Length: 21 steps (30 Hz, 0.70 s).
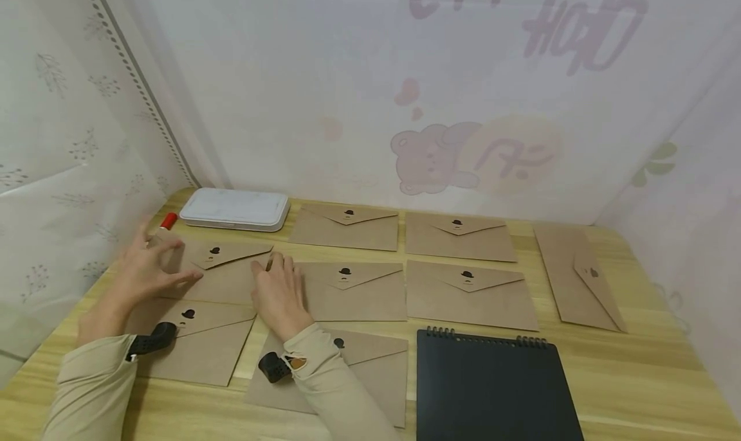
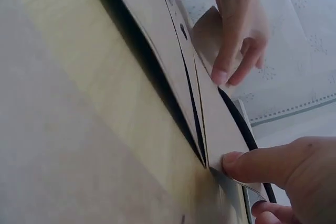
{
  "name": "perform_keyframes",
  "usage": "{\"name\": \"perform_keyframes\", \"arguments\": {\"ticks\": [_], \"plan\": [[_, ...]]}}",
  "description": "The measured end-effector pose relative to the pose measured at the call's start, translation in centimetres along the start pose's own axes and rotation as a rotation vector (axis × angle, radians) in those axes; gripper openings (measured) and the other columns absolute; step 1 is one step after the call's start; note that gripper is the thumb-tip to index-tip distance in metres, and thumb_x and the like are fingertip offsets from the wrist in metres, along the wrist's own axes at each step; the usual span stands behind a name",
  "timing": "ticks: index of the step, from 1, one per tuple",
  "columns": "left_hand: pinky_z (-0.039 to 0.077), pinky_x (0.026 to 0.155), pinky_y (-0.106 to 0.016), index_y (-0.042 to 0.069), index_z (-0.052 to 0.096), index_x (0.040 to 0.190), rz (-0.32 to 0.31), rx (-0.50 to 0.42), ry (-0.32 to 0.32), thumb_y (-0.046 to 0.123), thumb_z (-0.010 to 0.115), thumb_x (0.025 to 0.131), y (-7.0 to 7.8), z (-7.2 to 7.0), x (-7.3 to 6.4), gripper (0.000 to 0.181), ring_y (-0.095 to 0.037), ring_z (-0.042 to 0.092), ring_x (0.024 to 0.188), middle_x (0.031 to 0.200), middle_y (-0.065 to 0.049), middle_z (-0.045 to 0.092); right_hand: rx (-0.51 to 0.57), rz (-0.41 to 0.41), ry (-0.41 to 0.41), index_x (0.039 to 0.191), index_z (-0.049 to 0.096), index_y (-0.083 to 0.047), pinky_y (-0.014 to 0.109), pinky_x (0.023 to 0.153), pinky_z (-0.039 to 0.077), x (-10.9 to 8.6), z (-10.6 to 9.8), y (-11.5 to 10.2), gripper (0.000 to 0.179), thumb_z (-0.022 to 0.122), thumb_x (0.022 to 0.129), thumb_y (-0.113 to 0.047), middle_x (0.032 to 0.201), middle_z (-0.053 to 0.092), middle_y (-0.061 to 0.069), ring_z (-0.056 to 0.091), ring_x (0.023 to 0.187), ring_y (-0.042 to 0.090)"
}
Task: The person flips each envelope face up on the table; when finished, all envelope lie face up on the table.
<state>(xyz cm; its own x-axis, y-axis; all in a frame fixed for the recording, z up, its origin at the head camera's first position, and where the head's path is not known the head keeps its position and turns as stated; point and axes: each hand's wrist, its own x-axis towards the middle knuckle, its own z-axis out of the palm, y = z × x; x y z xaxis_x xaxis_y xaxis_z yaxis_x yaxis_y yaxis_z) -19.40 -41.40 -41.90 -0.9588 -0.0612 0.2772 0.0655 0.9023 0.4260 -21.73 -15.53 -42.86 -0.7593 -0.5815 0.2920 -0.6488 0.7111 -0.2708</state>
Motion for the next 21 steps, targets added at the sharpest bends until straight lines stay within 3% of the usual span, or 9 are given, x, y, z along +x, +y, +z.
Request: {"name": "perform_keyframes", "arguments": {"ticks": [5,10,16,21], "plan": [[0.008,0.092,-0.073,-0.016,0.046,0.125,-0.042,0.012,-0.117,0.049,0.080,0.066,0.3,0.4,-0.1,0.094,-0.055,0.006,0.130,0.148,-0.031,-0.006,-0.034,0.007,-0.002,0.124,0.062,-0.018,0.023,0.064,0.031,0.1,-0.1,0.0,0.042,0.071,0.083,-0.026,0.115,0.055,0.006,0.044,0.088,0.019],[0.007,0.087,-0.075,-0.012,0.039,0.132,-0.090,0.039,-0.196,0.056,0.073,0.071,0.4,0.5,-0.5,0.097,-0.056,0.007,0.130,0.147,-0.033,-0.009,-0.073,0.020,-0.001,0.117,0.066,-0.022,0.023,0.061,0.029,0.0,0.1,0.1,0.034,0.069,0.083,-0.027,0.114,0.059,0.005,0.044,0.088,0.020],[-0.008,0.085,-0.078,-0.003,0.040,0.131,-0.120,0.056,-0.208,0.057,0.067,0.076,0.4,0.9,-0.5,0.086,-0.056,0.002,0.130,0.145,-0.035,-0.003,-0.079,0.026,0.039,0.111,0.068,-0.020,0.024,0.065,0.034,0.0,0.1,0.4,0.029,0.070,0.083,-0.027,0.118,0.058,0.005,0.046,0.097,0.022],[-0.007,0.083,-0.080,-0.001,0.040,0.129,-0.123,0.060,-0.207,0.057,0.061,0.081,0.5,0.5,-0.4,0.078,-0.054,0.001,0.130,0.146,-0.035,0.001,0.042,0.081,0.089,0.111,0.069,-0.017,0.027,0.072,0.039,0.4,-1.5,1.4,0.027,0.066,0.086,-0.026,0.116,0.059,0.003,0.049,0.101,0.021]]}}
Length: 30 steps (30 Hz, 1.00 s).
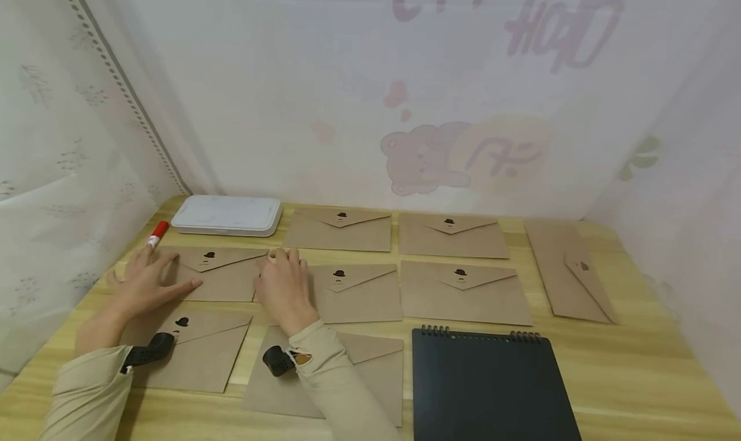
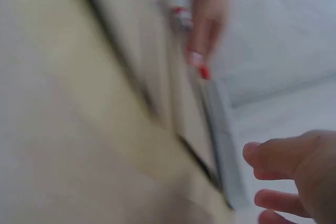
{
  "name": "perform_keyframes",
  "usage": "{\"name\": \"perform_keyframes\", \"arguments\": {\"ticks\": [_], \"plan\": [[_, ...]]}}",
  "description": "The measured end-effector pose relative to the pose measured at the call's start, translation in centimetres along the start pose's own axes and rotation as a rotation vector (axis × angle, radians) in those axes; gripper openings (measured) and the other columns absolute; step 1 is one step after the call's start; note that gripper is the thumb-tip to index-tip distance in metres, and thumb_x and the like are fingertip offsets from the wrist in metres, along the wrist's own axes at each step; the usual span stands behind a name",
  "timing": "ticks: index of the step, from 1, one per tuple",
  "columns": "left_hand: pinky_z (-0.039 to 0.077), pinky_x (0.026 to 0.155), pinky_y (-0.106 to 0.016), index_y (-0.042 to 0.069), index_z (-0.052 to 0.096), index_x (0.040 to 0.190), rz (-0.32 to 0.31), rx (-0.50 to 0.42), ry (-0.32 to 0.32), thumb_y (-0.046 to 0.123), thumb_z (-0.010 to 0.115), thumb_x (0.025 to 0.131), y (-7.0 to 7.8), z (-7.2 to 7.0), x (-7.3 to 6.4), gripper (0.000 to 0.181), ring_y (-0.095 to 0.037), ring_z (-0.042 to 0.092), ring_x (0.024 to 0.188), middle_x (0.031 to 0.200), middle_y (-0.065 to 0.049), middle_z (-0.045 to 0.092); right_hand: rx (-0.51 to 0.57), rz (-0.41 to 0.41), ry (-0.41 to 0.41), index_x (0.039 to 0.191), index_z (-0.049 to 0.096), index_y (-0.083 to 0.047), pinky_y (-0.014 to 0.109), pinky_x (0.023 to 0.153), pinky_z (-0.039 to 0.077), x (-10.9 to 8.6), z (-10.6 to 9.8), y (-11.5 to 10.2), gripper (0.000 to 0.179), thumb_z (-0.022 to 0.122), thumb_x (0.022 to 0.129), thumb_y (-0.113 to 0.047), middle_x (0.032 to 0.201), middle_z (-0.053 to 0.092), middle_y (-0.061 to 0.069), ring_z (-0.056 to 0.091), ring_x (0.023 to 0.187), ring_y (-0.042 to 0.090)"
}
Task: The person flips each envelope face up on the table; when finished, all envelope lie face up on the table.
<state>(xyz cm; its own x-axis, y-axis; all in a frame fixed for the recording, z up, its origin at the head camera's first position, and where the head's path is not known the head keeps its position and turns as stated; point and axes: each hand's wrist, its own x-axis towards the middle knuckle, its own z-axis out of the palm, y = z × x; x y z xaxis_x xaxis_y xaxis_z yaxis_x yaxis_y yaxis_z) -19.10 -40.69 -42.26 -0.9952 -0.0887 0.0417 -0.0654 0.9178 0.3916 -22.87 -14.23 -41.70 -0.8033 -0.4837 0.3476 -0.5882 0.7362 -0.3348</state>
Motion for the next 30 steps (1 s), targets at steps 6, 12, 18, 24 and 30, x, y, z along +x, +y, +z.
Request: {"name": "perform_keyframes", "arguments": {"ticks": [6,12,18,24,30], "plan": [[-0.002,0.084,-0.079,-0.003,0.040,0.131,0.017,-0.006,-0.033,0.057,0.050,0.088,0.5,-0.9,0.7,0.074,-0.055,0.006,0.129,0.143,-0.037,0.011,0.275,0.158,0.041,0.116,0.065,-0.010,0.041,0.091,0.041,0.1,-4.7,3.4,0.030,0.061,0.091,-0.025,0.121,0.058,0.009,0.051,0.112,0.027],[0.004,0.084,-0.080,-0.004,0.039,0.134,0.066,-0.001,-0.080,0.058,0.048,0.089,3.3,-1.7,2.2,0.077,-0.055,0.007,0.129,0.144,-0.036,0.012,0.424,0.185,0.105,0.122,0.061,-0.009,0.045,0.095,0.038,-2.6,-11.2,8.1,0.033,0.056,0.094,-0.026,0.125,0.054,0.012,0.048,0.117,0.029],[0.019,0.086,-0.075,-0.005,0.046,0.131,0.256,0.110,-0.087,0.055,0.058,0.084,7.7,-1.5,3.3,0.077,-0.057,0.021,0.124,0.137,-0.039,0.025,0.319,0.170,0.086,0.124,0.059,-0.007,0.052,0.097,0.034,-7.4,-16.8,13.1,0.034,0.057,0.094,-0.023,0.129,0.053,0.014,0.043,0.122,0.031],[0.003,0.090,-0.076,-0.005,0.036,0.137,0.315,0.066,-0.169,0.054,0.069,0.076,10.7,1.9,2.6,0.092,-0.055,0.007,0.130,0.143,-0.038,0.013,0.199,0.190,0.118,0.121,0.060,-0.005,0.054,0.085,0.041,-13.0,-19.3,17.3,0.032,0.060,0.092,-0.017,0.123,0.055,0.015,0.048,0.114,0.035],[-0.008,0.093,-0.073,-0.007,0.031,0.139,0.290,0.143,-0.096,0.051,0.072,0.074,9.6,5.3,2.1,0.095,-0.053,0.004,0.132,0.143,-0.038,0.011,0.141,0.228,0.103,0.122,0.057,-0.001,0.056,0.082,0.042,-15.9,-20.1,18.8,0.034,0.059,0.093,-0.018,0.120,0.055,0.019,0.049,0.110,0.037]]}}
